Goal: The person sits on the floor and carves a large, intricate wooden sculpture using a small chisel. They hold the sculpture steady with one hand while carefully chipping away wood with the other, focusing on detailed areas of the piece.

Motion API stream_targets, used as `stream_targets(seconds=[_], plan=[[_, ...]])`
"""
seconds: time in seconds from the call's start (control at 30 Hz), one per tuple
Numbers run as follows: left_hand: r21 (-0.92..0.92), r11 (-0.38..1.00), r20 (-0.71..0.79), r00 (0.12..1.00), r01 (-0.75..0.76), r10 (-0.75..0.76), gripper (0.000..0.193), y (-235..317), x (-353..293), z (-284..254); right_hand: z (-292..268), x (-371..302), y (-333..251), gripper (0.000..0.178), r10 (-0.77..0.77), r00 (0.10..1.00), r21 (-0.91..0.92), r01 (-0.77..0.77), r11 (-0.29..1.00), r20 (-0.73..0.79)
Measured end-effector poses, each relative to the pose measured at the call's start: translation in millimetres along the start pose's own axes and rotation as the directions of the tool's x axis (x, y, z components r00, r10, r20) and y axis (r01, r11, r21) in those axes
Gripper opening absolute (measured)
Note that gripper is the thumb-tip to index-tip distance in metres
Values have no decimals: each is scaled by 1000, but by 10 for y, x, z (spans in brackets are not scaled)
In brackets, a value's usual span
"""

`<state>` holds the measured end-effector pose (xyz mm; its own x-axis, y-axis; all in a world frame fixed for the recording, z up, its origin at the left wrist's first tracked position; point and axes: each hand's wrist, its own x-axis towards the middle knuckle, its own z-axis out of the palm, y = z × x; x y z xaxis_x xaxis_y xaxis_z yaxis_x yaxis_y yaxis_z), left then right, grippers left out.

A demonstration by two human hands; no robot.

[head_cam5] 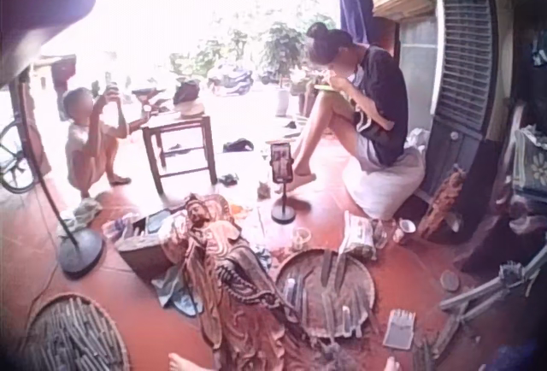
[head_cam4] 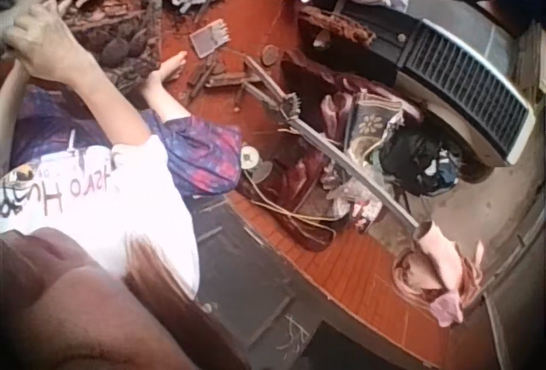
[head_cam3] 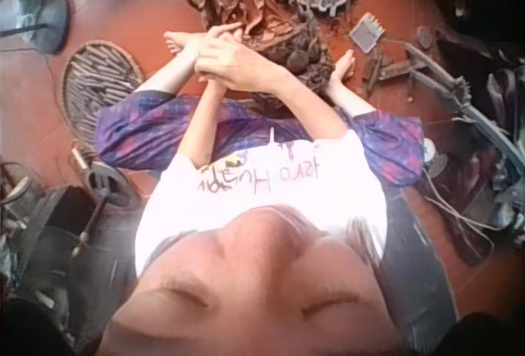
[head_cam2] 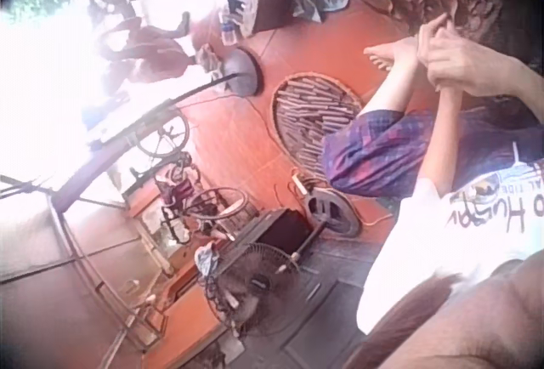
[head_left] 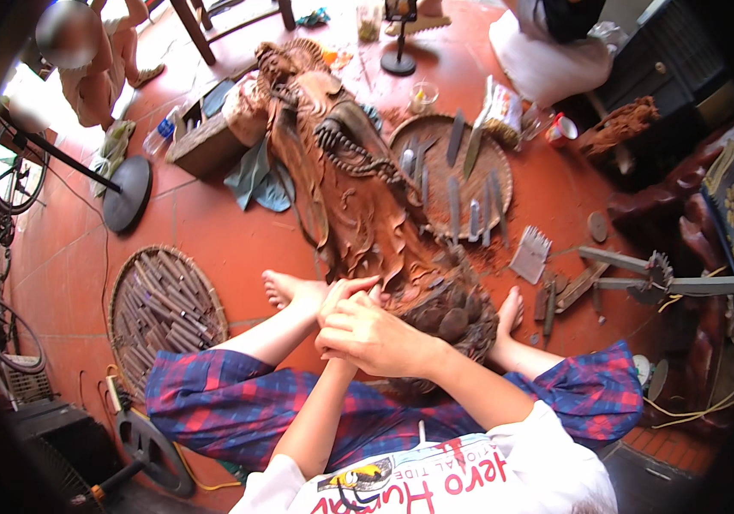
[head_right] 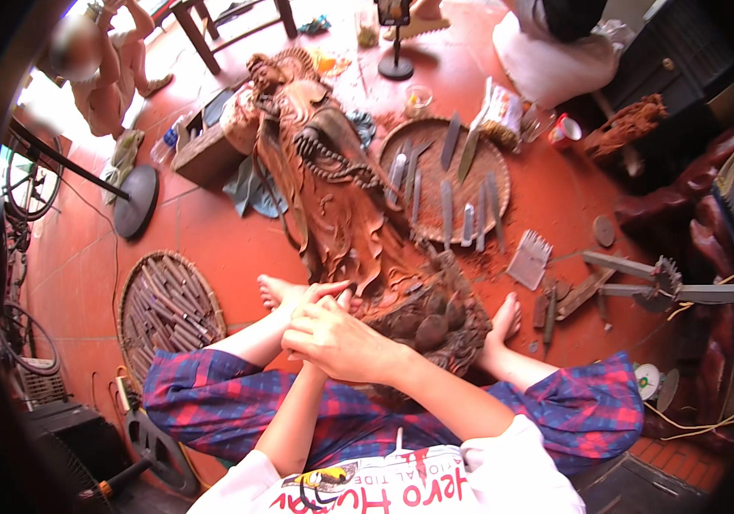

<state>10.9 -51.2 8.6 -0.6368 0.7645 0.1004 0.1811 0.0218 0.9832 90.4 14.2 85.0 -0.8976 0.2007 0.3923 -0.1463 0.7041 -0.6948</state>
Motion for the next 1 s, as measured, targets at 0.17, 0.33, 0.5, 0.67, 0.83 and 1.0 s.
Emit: stream_targets(seconds=[0.17, 0.33, 0.5, 0.67, 0.83, 1.0], plan=[[82, 997, -21, 1000, -12, 14, 23, 1, 39, 70, -91, -16, -14, 26, 50, 996, 35, -53, 998, 67], [138, 971, 22, 980, -197, 196, 37, 195, 187, 155, -144, -68, 230, 24, 85, 995, 14, -85, 996, -47], [296, 932, 0, 975, -210, 220, 29, -37, 200, 189, 42, -60, 319, 25, 151, 985, -39, -154, 987, -81], [330, 926, -40, 978, -182, 207, 21, -6, 297, 234, 15, 52, 337, 28, 213, 977, -107, -215, 971, -26], [321, 929, 11, 981, -186, 193, 23, -122, 292, 249, 31, 67, 384, 30, 222, 975, -90, -222, 971, -5], [372, 904, -13, 973, -210, 232, 23, 22, 405, 284, -69, 113, 397, 32, 199, 979, -128, -205, 970, -52]])
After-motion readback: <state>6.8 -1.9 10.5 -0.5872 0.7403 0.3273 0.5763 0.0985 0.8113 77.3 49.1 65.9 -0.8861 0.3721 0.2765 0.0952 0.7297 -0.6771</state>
